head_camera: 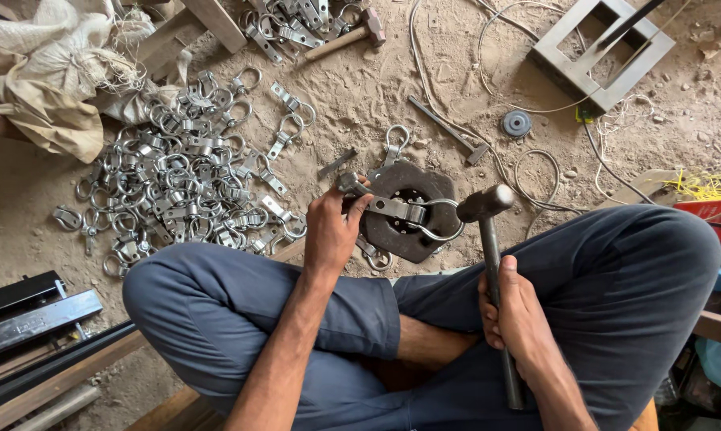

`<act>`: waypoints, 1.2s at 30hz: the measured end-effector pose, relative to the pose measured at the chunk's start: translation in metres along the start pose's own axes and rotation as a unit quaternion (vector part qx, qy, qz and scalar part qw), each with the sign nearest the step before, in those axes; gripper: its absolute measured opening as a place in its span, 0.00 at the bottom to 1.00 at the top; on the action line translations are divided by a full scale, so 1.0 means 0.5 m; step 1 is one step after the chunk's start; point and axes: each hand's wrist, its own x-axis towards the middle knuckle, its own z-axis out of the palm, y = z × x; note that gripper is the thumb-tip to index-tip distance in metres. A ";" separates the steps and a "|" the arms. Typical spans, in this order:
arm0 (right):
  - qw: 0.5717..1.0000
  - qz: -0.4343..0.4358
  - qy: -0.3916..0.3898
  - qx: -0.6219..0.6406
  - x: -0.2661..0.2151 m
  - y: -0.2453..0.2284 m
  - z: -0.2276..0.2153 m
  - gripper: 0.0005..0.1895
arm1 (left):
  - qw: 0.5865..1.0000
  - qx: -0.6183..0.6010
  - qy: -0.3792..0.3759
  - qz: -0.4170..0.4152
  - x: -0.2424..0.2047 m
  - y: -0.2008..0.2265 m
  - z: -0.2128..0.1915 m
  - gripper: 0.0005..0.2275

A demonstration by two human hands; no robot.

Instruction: The person sits cross-legged on the floor and uses a hammer to strike a metal part held against a circular metal base. They repeatedly adjust the metal part and strike it with the hammer, surrounded by a pile of similar metal parts.

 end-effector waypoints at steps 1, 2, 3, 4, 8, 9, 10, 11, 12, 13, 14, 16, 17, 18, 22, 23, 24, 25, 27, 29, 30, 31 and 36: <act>1.000 0.000 0.000 0.000 0.000 -0.001 0.000 0.33 | 1.000 -0.001 -0.005 -0.015 0.000 0.001 0.000 0.12; 1.000 0.002 0.001 -0.002 -0.001 -0.002 0.000 0.33 | 0.999 -0.002 -0.010 -0.031 0.001 0.002 0.001 0.12; 1.000 0.004 0.003 -0.004 -0.002 -0.004 0.001 0.33 | 0.999 -0.002 -0.016 -0.046 0.000 0.002 0.000 0.12; 1.000 0.006 0.004 -0.006 -0.002 -0.005 0.001 0.33 | 0.999 -0.001 -0.011 -0.037 0.000 0.002 0.000 0.12; 1.000 0.005 -0.002 0.002 -0.005 -0.008 0.003 0.33 | 0.999 0.006 -0.016 -0.051 0.000 -0.003 0.002 0.13; 1.000 0.006 -0.002 0.003 -0.006 -0.008 0.003 0.33 | 0.997 0.008 -0.024 -0.067 -0.002 -0.005 0.003 0.13; 1.000 0.007 -0.002 0.004 -0.006 -0.008 0.003 0.33 | 0.998 0.001 -0.022 -0.063 -0.003 -0.007 0.004 0.13; 1.000 0.006 -0.003 0.000 -0.007 -0.009 0.002 0.33 | 0.998 -0.007 -0.019 -0.058 -0.002 -0.009 0.005 0.13; 1.000 0.004 -0.003 -0.004 -0.007 -0.009 0.002 0.33 | 0.998 -0.015 -0.017 -0.053 -0.001 -0.010 0.006 0.12; 1.000 0.002 -0.004 -0.008 -0.007 -0.010 0.002 0.33 | 0.999 -0.013 -0.015 -0.044 -0.002 -0.010 0.005 0.12; 1.000 0.004 -0.004 -0.006 -0.007 -0.010 0.002 0.33 | 0.999 -0.010 -0.012 -0.035 -0.005 -0.010 0.002 0.12; 1.000 0.007 -0.005 -0.004 -0.008 -0.010 0.002 0.33 | 1.000 -0.004 -0.008 -0.021 -0.006 -0.007 0.002 0.12; 1.000 0.006 -0.007 -0.001 -0.007 -0.010 0.002 0.33 | 1.000 -0.001 -0.007 -0.016 -0.005 -0.007 0.003 0.12; 1.000 0.005 -0.009 0.002 -0.006 -0.010 0.002 0.33 | 1.000 0.002 -0.006 -0.011 -0.004 -0.007 0.004 0.12; 1.000 0.011 -0.006 0.014 -0.005 -0.008 0.002 0.32 | 1.000 0.004 -0.013 -0.019 -0.004 -0.008 0.003 0.13; 1.000 0.012 -0.007 0.013 -0.005 -0.008 0.002 0.32 | 1.000 0.009 -0.007 0.000 -0.002 -0.009 0.005 0.13; 1.000 0.013 -0.007 0.012 -0.005 -0.008 0.002 0.32 | 1.000 0.013 -0.002 0.018 -0.001 -0.009 0.006 0.12; 1.000 0.014 -0.008 0.011 -0.005 -0.006 0.001 0.32 | 0.999 0.025 -0.025 -0.019 0.000 -0.010 0.009 0.12; 1.000 0.009 -0.006 0.010 -0.006 -0.004 -0.001 0.32 | 0.992 0.051 -0.070 -0.094 0.003 -0.012 0.012 0.12; 1.000 0.002 -0.010 0.011 -0.006 -0.002 0.000 0.31 | 0.999 0.032 -0.038 -0.011 0.002 -0.014 0.016 0.11; 1.000 -0.003 -0.014 0.013 -0.007 -0.001 -0.001 0.31 | 0.999 0.023 -0.022 0.032 0.001 -0.016 0.017 0.11; 1.000 -0.010 -0.017 0.012 -0.007 0.000 -0.002 0.31 | 0.999 0.029 -0.030 0.021 0.001 -0.016 0.021 0.12; 0.998 -0.036 0.001 -0.057 -0.025 -0.011 0.020 0.28 | 0.998 0.034 -0.053 -0.017 0.010 -0.012 0.025 0.13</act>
